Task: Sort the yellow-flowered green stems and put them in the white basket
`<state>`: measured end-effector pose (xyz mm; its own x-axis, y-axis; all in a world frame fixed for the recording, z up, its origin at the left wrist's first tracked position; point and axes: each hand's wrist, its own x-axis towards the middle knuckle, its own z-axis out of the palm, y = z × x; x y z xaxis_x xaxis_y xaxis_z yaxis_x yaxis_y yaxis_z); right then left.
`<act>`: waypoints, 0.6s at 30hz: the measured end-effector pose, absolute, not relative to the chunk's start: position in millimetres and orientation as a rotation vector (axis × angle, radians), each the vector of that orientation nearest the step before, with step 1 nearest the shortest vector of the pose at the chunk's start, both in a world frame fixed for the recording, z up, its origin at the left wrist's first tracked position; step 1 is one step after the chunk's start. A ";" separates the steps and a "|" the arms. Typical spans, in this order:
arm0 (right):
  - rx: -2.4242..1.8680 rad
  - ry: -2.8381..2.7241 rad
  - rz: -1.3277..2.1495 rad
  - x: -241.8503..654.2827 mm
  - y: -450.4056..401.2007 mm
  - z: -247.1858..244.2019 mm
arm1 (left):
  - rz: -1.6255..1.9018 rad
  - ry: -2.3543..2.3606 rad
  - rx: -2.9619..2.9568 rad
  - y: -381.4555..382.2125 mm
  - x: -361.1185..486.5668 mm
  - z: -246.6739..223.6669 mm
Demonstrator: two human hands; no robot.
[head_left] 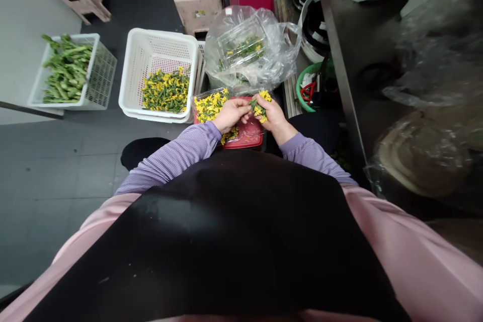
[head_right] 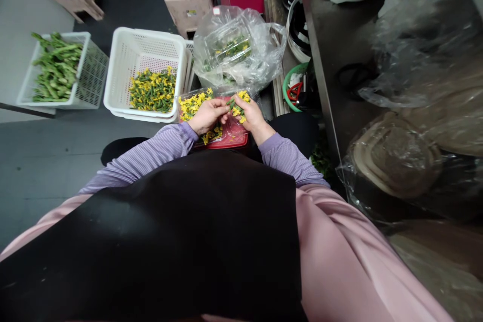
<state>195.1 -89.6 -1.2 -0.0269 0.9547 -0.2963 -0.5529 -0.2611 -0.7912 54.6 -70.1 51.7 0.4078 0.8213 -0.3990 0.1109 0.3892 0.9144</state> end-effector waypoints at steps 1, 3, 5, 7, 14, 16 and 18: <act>-1.001 -0.555 1.602 195.3 -89.3 -1.4 | 0.590 1.065 1.093 -69.7 55.3 50.4; -1.041 -0.541 1.597 195.5 -88.4 -2.5 | 0.566 1.067 1.074 -69.2 56.1 48.0; -1.076 -0.548 1.545 196.2 -87.4 -4.5 | 0.512 1.073 1.026 -69.5 56.3 46.1; -1.097 -0.573 1.467 197.5 -86.7 -7.2 | 0.481 1.062 0.975 -70.3 56.2 45.1; -1.137 -0.603 1.333 197.2 -87.8 -12.5 | 0.530 1.077 1.032 -74.0 60.4 44.6; -1.116 -0.568 1.380 194.8 -87.5 -11.9 | 0.545 1.099 1.054 -74.5 63.6 42.6; -1.073 -0.508 1.481 194.5 -85.8 -12.6 | 0.548 1.126 1.091 -74.1 67.3 39.0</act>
<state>194.5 -85.8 -12.6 0.1007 0.9387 -0.3296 -0.5387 -0.2271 -0.8113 67.3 -74.1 39.0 0.3805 0.8139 -0.4390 0.1570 0.4109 0.8980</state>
